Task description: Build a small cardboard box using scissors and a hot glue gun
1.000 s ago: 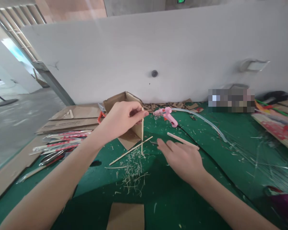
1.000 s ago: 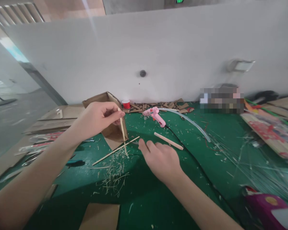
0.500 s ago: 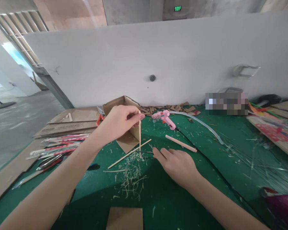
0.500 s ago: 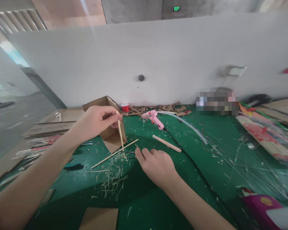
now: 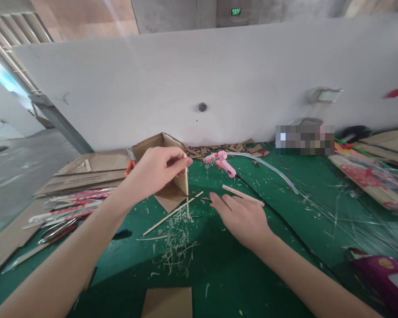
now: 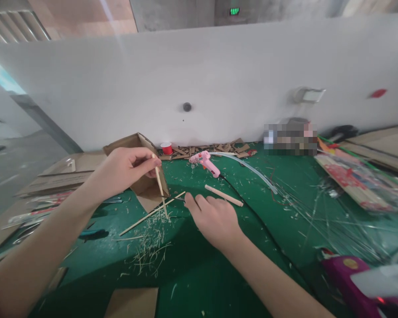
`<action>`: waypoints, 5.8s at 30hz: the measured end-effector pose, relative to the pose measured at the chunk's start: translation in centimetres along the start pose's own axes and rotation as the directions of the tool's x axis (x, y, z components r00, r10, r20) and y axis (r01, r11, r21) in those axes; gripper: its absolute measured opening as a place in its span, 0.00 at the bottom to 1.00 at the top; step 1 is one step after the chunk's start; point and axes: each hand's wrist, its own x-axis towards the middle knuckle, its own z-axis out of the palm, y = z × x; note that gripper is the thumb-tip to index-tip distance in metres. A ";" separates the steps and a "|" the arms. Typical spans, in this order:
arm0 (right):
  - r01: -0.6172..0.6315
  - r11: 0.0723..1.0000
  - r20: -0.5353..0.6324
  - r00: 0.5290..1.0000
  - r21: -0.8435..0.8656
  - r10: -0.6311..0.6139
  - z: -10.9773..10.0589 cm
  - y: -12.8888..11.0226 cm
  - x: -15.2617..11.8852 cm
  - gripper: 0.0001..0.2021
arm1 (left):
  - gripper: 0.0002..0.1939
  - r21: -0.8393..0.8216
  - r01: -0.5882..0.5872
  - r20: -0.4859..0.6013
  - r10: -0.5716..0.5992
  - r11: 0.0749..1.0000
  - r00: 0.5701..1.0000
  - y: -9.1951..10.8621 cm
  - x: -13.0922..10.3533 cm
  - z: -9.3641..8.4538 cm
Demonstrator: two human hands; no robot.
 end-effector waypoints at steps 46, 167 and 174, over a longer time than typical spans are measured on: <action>0.003 0.999 0.077 0.997 0.054 -0.007 0.6 -1.0 -0.3 0.06 | 0.14 -0.053 0.008 0.007 -0.008 0.999 1.000 -0.2 0.3 0.0; 0.119 0.982 0.162 0.976 0.148 -0.143 1.0 0.6 0.2 0.13 | 0.15 -0.091 -0.074 0.080 0.081 0.993 0.993 -0.1 -0.2 0.0; 0.123 0.983 0.154 0.978 0.138 -0.144 0.8 0.0 0.1 0.13 | 0.16 -0.046 -0.085 0.069 0.088 0.995 0.994 0.0 -0.2 -0.1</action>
